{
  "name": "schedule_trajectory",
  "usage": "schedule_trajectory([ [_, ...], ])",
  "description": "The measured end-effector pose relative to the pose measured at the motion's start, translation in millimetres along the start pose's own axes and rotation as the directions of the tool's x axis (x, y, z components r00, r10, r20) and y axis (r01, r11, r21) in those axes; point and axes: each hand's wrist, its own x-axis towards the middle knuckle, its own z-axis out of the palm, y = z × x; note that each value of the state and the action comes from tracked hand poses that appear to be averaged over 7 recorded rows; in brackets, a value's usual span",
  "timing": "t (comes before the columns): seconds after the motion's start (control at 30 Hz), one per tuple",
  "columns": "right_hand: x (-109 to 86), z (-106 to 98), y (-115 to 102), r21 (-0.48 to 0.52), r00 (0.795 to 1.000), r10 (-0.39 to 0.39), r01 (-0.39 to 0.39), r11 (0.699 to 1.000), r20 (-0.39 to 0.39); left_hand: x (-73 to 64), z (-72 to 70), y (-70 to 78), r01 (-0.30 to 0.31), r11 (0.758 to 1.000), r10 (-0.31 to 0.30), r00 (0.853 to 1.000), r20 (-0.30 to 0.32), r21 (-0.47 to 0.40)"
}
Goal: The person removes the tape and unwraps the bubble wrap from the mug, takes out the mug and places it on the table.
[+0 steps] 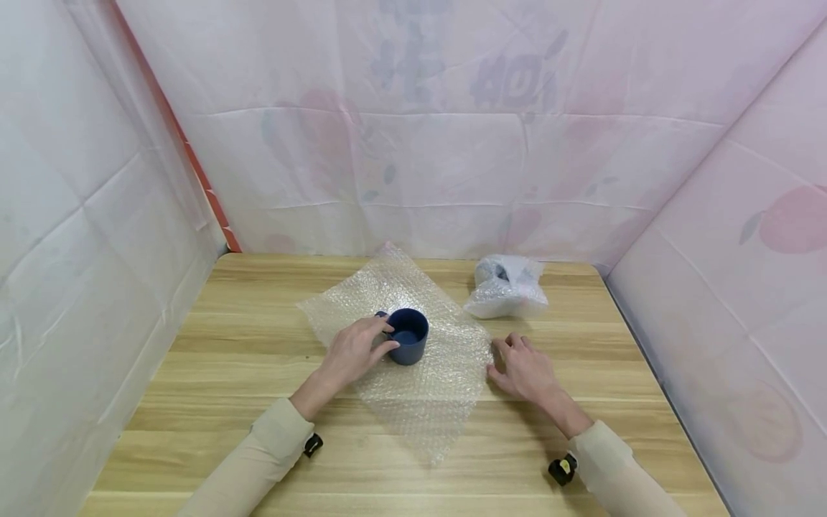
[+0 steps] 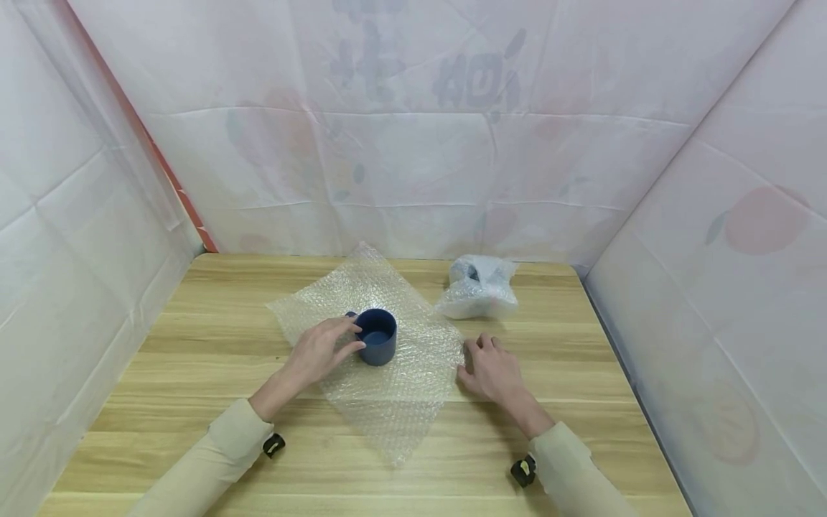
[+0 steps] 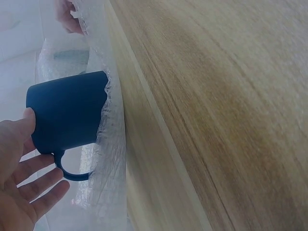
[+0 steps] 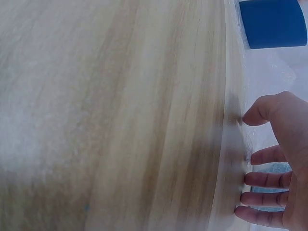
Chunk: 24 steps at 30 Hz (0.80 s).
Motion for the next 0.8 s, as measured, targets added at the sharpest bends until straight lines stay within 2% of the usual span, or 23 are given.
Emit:
schedule_trajectory([
  [0.5, 1.2, -0.4, -1.7, 0.018, 1.0, 0.017, -0.017, 1.0, 0.023, 0.8, -1.6, 1.0, 0.011, 1.0, -0.011, 1.0, 0.01, -0.007],
  [0.8, 4.8, -8.0, 2.9, 0.012, 1.0, -0.026, 0.026, 1.0, 0.009, -0.1, 0.4, -0.6, -0.006, 1.0, 0.006, 1.0, -0.007, 0.002],
])
